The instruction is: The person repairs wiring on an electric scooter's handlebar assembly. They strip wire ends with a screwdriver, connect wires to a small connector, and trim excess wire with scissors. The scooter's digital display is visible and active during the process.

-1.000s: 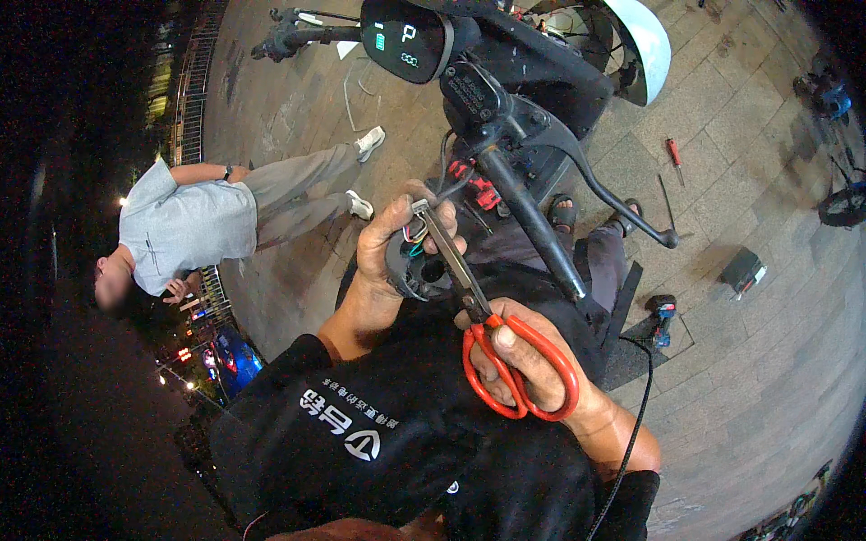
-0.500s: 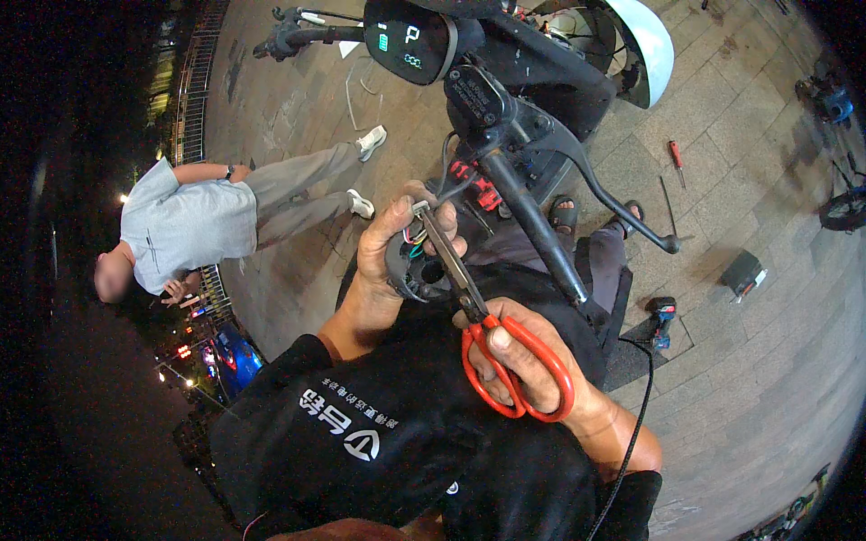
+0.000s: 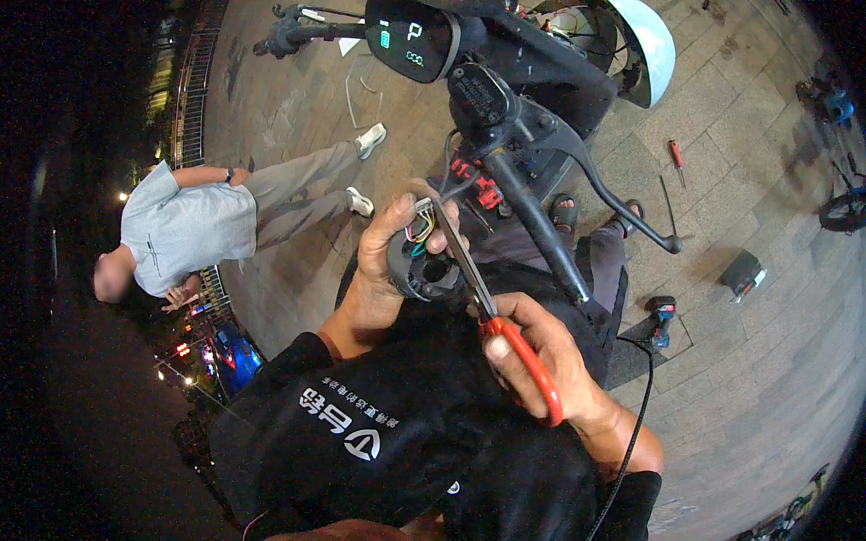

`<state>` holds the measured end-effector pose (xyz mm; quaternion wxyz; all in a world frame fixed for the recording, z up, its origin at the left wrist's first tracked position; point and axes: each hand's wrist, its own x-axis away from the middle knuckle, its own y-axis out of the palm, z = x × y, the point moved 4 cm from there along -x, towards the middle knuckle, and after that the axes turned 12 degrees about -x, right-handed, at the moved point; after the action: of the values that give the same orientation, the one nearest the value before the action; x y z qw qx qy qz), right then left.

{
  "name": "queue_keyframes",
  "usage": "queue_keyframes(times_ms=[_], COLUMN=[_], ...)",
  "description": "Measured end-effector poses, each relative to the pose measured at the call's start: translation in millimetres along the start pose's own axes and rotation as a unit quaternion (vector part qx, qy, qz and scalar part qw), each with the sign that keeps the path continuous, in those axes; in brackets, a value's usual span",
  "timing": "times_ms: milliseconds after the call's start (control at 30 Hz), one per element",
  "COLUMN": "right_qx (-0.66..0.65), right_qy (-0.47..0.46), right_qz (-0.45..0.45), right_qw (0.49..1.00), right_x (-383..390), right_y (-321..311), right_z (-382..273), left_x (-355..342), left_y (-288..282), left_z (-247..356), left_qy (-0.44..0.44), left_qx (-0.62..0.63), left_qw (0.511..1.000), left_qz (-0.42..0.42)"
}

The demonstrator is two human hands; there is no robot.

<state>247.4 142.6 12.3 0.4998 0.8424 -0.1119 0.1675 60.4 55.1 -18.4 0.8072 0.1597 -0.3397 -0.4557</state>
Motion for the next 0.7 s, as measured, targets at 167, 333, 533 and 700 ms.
queue_keyframes(times_ms=[167,333,533,700], right_qx=[0.244,0.338,0.357,0.401], right_qy=[-0.142,-0.252,-0.256,-0.255], right_qz=[0.065,0.118,0.137,0.134], right_qw=[0.957,0.899,0.888,0.870], right_x=[8.4,12.0,10.8,8.3], right_y=[-5.3,-8.1,-7.5,-3.9], right_z=[-4.2,-2.6,-1.3,-5.4], left_x=[-0.9,-0.9,-2.6,-1.9], left_y=[1.4,-4.1,-2.8,-2.6], left_z=[-2.5,-3.9,-4.6,-2.6], left_qy=[0.003,0.001,0.005,0.000], left_qx=[0.024,-0.017,0.030,0.035], left_qw=[0.999,0.999,1.000,0.999], left_qz=[0.030,0.033,0.006,0.012])
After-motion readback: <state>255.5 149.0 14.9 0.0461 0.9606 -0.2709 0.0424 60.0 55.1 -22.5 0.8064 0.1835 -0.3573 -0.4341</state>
